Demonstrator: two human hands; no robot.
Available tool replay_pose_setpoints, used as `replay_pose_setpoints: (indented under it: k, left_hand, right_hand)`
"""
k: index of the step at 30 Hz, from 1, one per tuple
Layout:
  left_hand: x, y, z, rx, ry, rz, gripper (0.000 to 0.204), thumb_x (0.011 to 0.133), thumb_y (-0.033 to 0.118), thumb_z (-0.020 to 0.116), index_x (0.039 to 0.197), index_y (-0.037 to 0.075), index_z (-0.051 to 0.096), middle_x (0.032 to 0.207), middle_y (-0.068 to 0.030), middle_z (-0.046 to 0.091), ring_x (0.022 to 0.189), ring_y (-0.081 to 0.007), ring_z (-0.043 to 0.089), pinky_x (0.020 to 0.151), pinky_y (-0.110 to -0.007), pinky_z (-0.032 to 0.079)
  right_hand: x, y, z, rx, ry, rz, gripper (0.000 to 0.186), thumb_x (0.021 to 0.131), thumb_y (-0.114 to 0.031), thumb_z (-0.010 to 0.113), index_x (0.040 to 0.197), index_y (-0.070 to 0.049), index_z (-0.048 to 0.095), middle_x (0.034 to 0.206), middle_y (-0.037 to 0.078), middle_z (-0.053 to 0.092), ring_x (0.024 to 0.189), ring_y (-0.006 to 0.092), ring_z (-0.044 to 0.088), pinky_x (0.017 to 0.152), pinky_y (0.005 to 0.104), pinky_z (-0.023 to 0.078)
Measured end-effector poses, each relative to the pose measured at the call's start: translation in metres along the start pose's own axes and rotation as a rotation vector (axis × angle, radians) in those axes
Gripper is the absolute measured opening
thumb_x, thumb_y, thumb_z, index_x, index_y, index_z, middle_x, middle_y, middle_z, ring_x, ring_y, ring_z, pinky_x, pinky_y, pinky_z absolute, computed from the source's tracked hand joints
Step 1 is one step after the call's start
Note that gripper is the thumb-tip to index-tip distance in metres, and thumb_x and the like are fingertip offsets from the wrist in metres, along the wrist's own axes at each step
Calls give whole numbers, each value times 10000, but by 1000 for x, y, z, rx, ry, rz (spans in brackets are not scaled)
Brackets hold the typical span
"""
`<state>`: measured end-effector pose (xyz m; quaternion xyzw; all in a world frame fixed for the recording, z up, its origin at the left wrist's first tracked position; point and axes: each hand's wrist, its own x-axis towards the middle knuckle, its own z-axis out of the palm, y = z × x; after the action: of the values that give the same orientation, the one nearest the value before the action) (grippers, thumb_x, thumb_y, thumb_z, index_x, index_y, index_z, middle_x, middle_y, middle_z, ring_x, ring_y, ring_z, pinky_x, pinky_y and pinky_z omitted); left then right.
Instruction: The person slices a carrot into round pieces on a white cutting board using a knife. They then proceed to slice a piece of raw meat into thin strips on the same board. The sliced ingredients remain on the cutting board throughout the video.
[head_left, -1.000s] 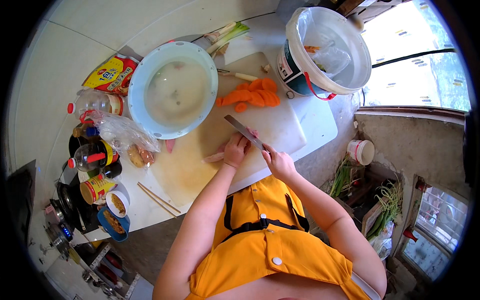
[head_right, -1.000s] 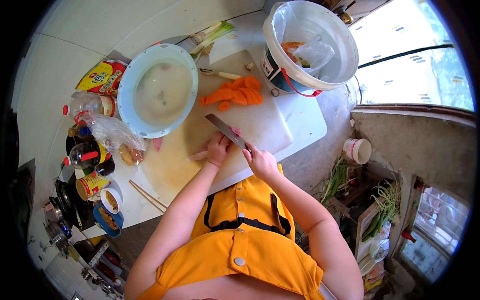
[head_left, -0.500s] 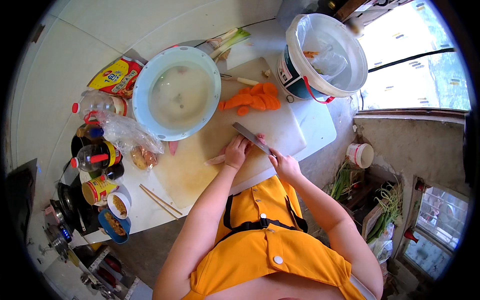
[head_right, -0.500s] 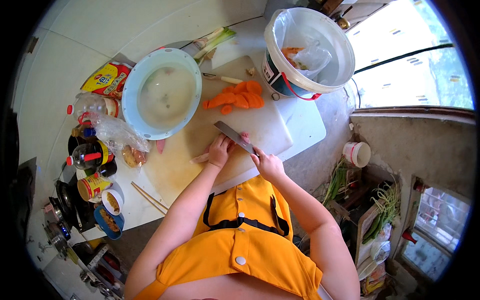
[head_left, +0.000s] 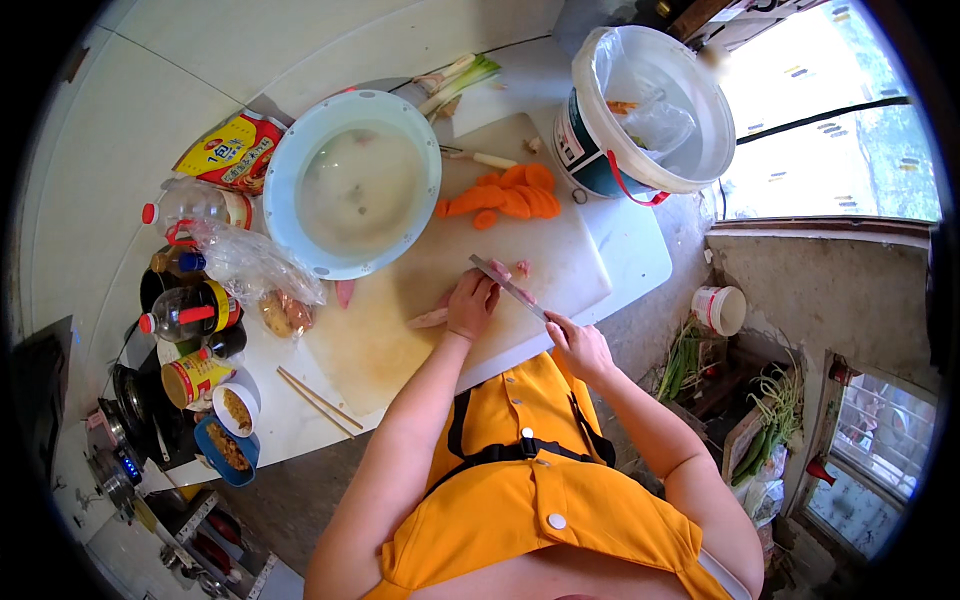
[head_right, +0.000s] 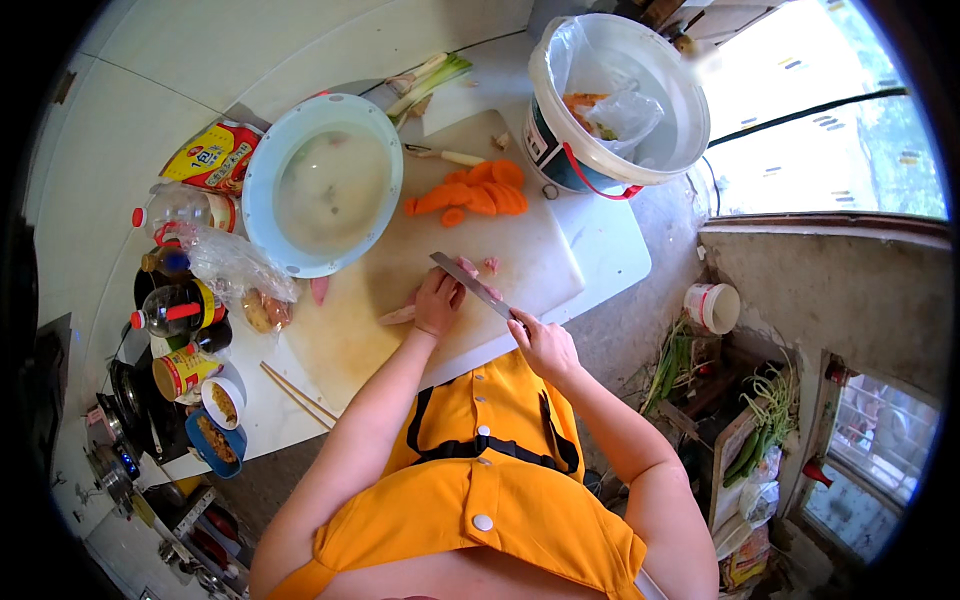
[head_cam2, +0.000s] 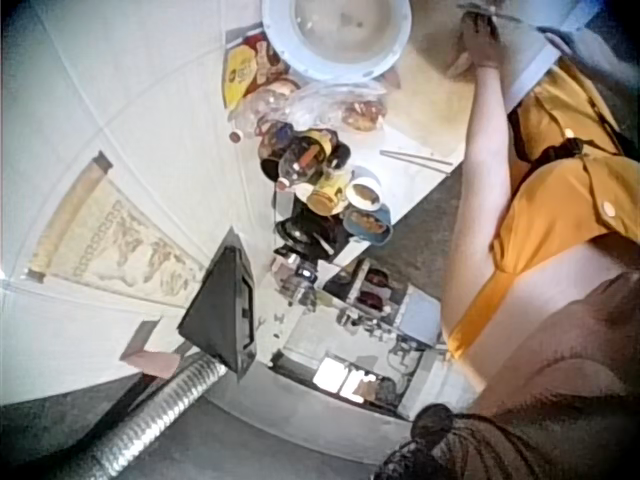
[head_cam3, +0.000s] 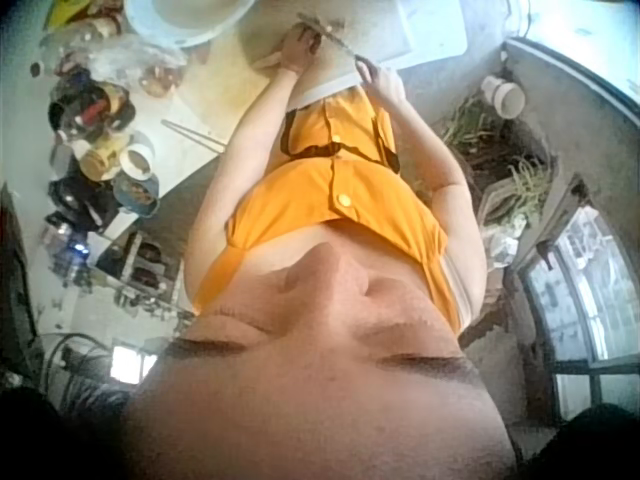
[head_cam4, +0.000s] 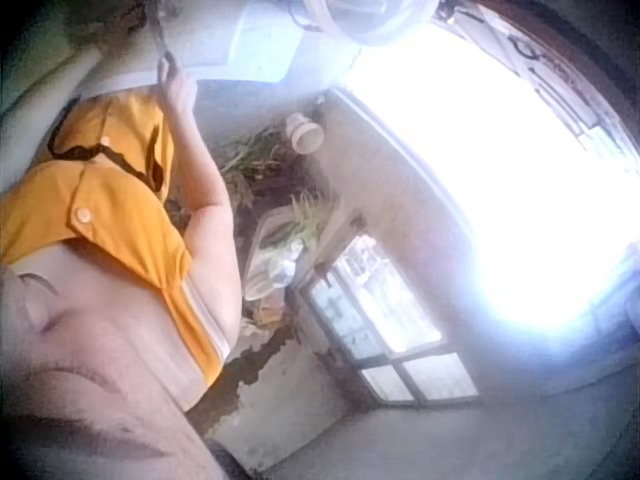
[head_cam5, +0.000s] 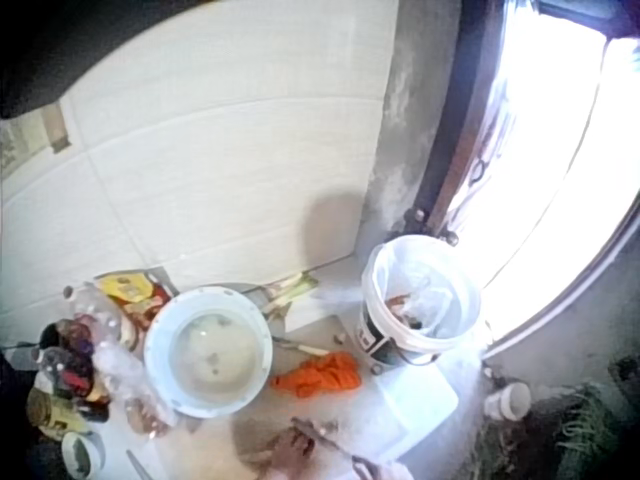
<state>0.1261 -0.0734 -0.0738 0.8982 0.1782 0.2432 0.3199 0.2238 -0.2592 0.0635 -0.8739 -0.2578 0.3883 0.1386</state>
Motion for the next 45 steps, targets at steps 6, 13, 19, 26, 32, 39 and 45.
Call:
replay_pose_setpoints:
  k: [6,13,19,26,32,39,45]
  left_hand:
    - [0,-2,5,15,0,3,380,740,77,674,1114,75,608,1050,-101,588,919,-299,594,743,-386,537]
    - [-11,-16,23,-247,-14,-171,373,719,54,680,1085,79,616,1051,-97,603,905,-295,605,731,-370,545]
    - [-3,-5,11,42,39,1,339,712,73,699,1044,96,638,1075,-97,611,912,-300,617,729,-388,548]
    - [-9,-13,16,96,16,-5,308,738,169,715,1038,133,650,1065,-85,616,901,-302,617,715,-397,545]
    - [-7,-12,15,99,49,12,285,766,181,702,1040,123,648,1033,-100,616,878,-305,613,707,-401,541]
    - [-9,-12,13,107,32,-43,204,804,182,662,985,91,637,1052,-104,609,895,-299,612,735,-389,533]
    - [-8,-10,13,124,61,-62,168,810,169,652,954,85,635,1016,-97,615,883,-291,615,740,-383,529]
  right_hand:
    - [4,-2,1,-13,13,2,446,959,-452,407,1244,-160,587,811,194,677,770,390,644,725,466,517]
    - [10,-3,4,-62,-27,-1,456,964,-459,397,1274,-162,552,839,215,670,786,411,639,732,477,513]
    - [22,-5,11,-57,15,-50,461,964,-469,394,1261,-156,556,824,220,666,795,408,640,724,481,511]
    - [51,-24,17,-64,33,-83,458,957,-468,412,1261,-154,550,818,230,662,796,412,640,713,489,508]
    - [71,-34,28,-117,80,-104,473,950,-487,415,1288,-173,525,789,224,660,772,421,639,692,504,508]
    - [48,-4,23,-125,51,-65,472,947,-498,419,1309,-212,518,770,229,654,756,419,639,687,500,510]
    - [27,20,20,-149,33,-11,456,948,-495,418,1286,-217,548,790,231,658,775,417,642,706,494,512]
